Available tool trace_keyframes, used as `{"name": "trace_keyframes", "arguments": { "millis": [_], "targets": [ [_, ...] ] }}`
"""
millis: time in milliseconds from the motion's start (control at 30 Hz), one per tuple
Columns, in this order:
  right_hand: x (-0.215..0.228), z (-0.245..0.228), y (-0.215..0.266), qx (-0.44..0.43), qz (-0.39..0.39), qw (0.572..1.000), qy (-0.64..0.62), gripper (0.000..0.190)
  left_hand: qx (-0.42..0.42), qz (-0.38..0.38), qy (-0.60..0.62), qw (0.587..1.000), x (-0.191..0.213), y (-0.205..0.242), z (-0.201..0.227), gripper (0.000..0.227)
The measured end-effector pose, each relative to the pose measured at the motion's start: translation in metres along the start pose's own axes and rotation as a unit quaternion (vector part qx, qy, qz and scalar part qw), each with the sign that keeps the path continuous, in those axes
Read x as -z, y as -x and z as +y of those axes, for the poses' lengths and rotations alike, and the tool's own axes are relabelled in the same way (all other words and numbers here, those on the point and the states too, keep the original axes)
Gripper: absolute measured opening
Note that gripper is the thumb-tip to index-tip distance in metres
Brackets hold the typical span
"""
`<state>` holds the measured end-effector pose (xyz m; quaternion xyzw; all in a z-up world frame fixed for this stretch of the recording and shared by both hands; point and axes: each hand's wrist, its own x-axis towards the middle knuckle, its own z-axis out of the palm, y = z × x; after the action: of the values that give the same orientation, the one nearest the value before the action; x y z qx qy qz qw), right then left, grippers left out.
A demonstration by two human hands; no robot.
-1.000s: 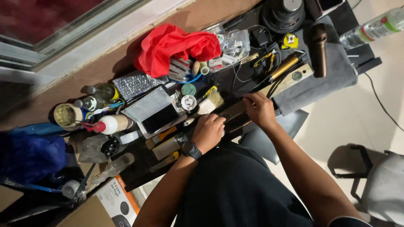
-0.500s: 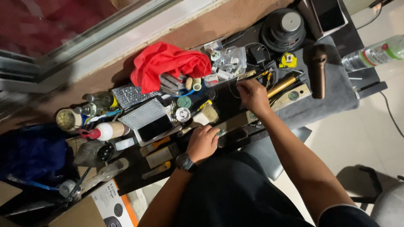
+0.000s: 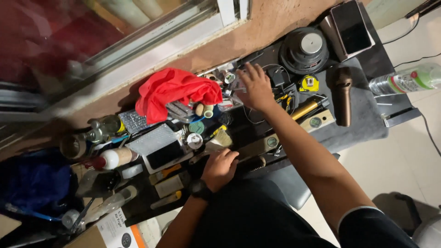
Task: The person organizes a cluttered workspace by sorting through various items on a table. They handle bubble wrap, a red plastic bag, and small hardware components, placing them into a cardboard box. The person then moves to a different table with tools and a disassembled phone.
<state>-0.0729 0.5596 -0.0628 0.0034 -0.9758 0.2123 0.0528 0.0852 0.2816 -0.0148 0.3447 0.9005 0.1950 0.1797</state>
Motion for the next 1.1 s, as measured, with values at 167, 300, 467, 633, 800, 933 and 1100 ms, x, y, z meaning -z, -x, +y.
{"name": "trace_keyframes", "arguments": {
  "millis": [167, 300, 467, 633, 800, 933, 1100],
  "targets": [
    [-0.026, 0.019, -0.01, -0.012, -0.025, 1.0, 0.001, 0.062, -0.006, -0.015, 0.017, 1.0, 0.011, -0.022, 0.007, 0.027],
    [-0.035, 0.038, 0.012, 0.006, 0.028, 0.999, -0.035, 0.056, 0.02, -0.077, 0.028, 0.996, -0.004, -0.031, -0.009, 0.038],
    [-0.038, 0.038, 0.048, 0.107, 0.131, 0.984, -0.06, 0.004, 0.009, -0.029, 0.003, 1.0, -0.02, -0.047, -0.022, 0.033],
    [-0.052, 0.037, 0.07, 0.127, 0.137, 0.981, -0.057, 0.019, -0.019, 0.012, -0.028, 0.999, -0.021, -0.072, -0.026, 0.028],
    [-0.04, 0.027, 0.078, 0.134, 0.128, 0.978, -0.094, 0.016, -0.036, 0.032, -0.017, 0.999, 0.015, -0.095, -0.013, 0.031],
    [-0.036, 0.027, 0.081, 0.141, 0.127, 0.979, -0.078, 0.018, -0.032, 0.034, 0.02, 0.999, 0.005, -0.105, -0.016, 0.031],
    [-0.04, 0.033, 0.085, 0.196, 0.135, 0.965, -0.112, 0.028, -0.024, 0.032, 0.022, 0.999, 0.01, -0.109, -0.013, 0.034]
  ]
}}
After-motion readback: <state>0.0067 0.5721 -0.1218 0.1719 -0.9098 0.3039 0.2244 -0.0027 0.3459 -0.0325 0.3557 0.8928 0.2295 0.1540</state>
